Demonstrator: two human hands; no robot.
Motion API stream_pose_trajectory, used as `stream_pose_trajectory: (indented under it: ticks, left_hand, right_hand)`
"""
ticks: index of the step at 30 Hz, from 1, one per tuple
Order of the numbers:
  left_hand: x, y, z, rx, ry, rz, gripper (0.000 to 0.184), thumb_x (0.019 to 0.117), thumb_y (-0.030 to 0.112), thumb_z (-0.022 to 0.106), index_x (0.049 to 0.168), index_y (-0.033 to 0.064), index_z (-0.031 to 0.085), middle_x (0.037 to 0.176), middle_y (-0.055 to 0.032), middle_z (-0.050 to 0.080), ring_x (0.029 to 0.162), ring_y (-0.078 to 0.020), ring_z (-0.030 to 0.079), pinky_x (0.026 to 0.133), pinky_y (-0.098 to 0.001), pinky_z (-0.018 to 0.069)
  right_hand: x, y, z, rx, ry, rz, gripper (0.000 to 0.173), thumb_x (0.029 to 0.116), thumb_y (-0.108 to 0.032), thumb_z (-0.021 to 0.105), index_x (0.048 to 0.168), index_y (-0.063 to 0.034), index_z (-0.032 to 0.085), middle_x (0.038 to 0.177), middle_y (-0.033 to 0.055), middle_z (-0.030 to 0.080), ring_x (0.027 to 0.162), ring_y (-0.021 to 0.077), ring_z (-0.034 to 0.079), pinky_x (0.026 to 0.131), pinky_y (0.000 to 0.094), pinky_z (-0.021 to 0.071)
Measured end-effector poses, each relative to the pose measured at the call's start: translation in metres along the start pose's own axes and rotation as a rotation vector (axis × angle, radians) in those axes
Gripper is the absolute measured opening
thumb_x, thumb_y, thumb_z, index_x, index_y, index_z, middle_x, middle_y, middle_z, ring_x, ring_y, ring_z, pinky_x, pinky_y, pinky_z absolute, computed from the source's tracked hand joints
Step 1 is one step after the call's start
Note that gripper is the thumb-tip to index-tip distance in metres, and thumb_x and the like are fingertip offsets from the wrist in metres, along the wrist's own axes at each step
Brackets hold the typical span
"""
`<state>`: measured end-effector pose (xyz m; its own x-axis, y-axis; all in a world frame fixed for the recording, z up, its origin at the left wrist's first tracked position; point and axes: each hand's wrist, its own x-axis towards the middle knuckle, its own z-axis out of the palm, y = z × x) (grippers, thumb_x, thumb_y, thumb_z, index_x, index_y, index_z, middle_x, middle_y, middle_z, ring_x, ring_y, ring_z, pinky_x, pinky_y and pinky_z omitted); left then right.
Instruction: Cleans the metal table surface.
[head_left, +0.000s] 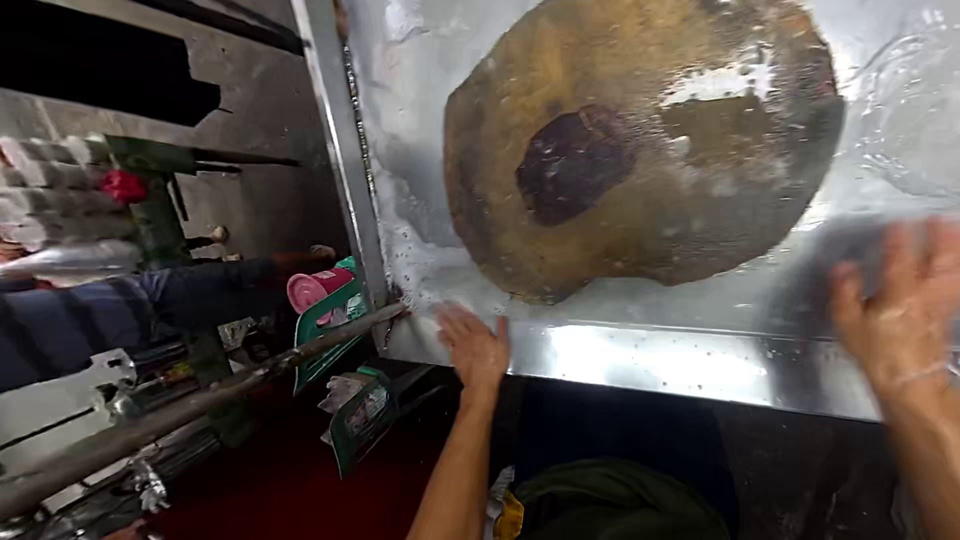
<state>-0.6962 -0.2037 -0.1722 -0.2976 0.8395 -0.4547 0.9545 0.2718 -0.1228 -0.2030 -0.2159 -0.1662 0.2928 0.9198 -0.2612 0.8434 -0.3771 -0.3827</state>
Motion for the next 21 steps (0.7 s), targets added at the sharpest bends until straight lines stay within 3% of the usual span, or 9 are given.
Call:
stream_pose_trajectory:
  ticks: [2,5,7,10,12,14,16,18,21]
  left_hand:
    - [-0.022,0.030,0.006,-0.014,-0.067,0.065,0.099,0.0980,0.065,0.041,0.155,-0.0147,0.024,0.163,-0.0393,0.013,0.153,-0.0530,0.012,0.123,-0.0650,0.0121]
    - [-0.037,0.042,0.013,-0.168,-0.015,0.264,0.079,0.1006,0.049,0.043,0.155,-0.0078,0.034,0.164,-0.0340,0.021,0.154,-0.0496,0.017,0.124,-0.0618,0.0161]
    - [-0.037,0.016,0.007,-0.368,0.089,0.323,0.058,0.0993,0.030,0.049,0.151,0.0029,0.049,0.162,-0.0252,0.034,0.152,-0.0449,0.028,0.122,-0.0637,0.0231]
    - [-0.006,-0.035,-0.013,-0.417,0.272,0.260,0.057,0.0982,0.031,0.051,0.148,0.0030,0.053,0.159,-0.0283,0.037,0.148,-0.0498,0.032,0.120,-0.0648,0.0261]
    - [0.027,-0.054,-0.018,-0.381,0.317,0.259,0.065,0.0999,0.039,0.047,0.152,0.0010,0.046,0.161,-0.0306,0.032,0.150,-0.0529,0.026,0.122,-0.0648,0.0229]
    - [0.063,-0.054,-0.021,-0.408,0.364,0.310,0.068,0.1015,0.043,0.043,0.153,-0.0002,0.044,0.162,-0.0302,0.031,0.150,-0.0525,0.025,0.123,-0.0631,0.0212]
    - [0.084,-0.039,-0.041,-0.622,0.402,0.331,0.063,0.1025,0.035,0.044,0.151,-0.0052,0.044,0.160,-0.0313,0.032,0.151,-0.0476,0.027,0.125,-0.0560,0.0239]
    - [0.080,-0.012,-0.075,-0.892,0.424,0.281,0.061,0.1020,0.028,0.044,0.150,-0.0099,0.042,0.159,-0.0302,0.035,0.151,-0.0365,0.034,0.123,-0.0456,0.0304]
    - [0.043,0.032,-0.099,-1.226,0.382,0.163,0.063,0.0989,0.018,0.047,0.153,-0.0118,0.032,0.159,-0.0307,0.034,0.147,-0.0298,0.040,0.117,-0.0387,0.0369]
  right_hand:
    - [-0.056,-0.063,0.046,0.083,-0.074,-0.221,0.060,0.1046,-0.040,0.043,0.149,-0.0005,0.052,0.155,0.0339,0.041,0.146,0.0514,0.037,0.121,0.0619,0.0304]
    - [-0.107,-0.158,0.113,0.227,-0.182,-0.455,0.048,0.1019,-0.023,0.044,0.143,-0.0021,0.060,0.151,0.0269,0.051,0.144,0.0434,0.045,0.120,0.0584,0.0370]
    - [-0.117,-0.209,0.143,0.218,-0.288,-0.598,0.049,0.0981,-0.017,0.049,0.145,-0.0054,0.058,0.155,0.0200,0.050,0.147,0.0397,0.042,0.118,0.0616,0.0364]
    - [-0.095,-0.241,0.168,0.099,-0.448,-0.854,0.051,0.1085,-0.037,0.035,0.154,-0.0181,0.049,0.165,0.0067,0.039,0.154,0.0322,0.031,0.122,0.0619,0.0262]
    - [-0.078,-0.222,0.167,0.044,-0.495,-0.951,0.056,0.1097,-0.049,0.023,0.157,-0.0274,0.044,0.168,-0.0013,0.033,0.157,0.0268,0.025,0.124,0.0612,0.0220]
    - [-0.072,-0.172,0.149,0.000,-0.429,-0.865,0.054,0.1089,-0.053,0.023,0.155,-0.0364,0.046,0.168,-0.0068,0.032,0.158,0.0256,0.023,0.124,0.0646,0.0194]
    - [-0.071,-0.111,0.123,-0.067,-0.262,-0.691,0.054,0.1080,-0.055,0.025,0.153,-0.0371,0.049,0.166,-0.0015,0.037,0.156,0.0307,0.029,0.122,0.0698,0.0186]
    - [-0.066,-0.056,0.097,-0.134,-0.102,-0.484,0.059,0.1063,-0.056,0.027,0.154,-0.0295,0.051,0.163,0.0117,0.041,0.152,0.0411,0.034,0.118,0.0732,0.0223]
    - [-0.038,-0.018,0.041,0.064,0.060,-0.156,0.065,0.1046,-0.048,0.039,0.147,-0.0001,0.054,0.156,0.0303,0.042,0.147,0.0479,0.037,0.122,0.0632,0.0278]
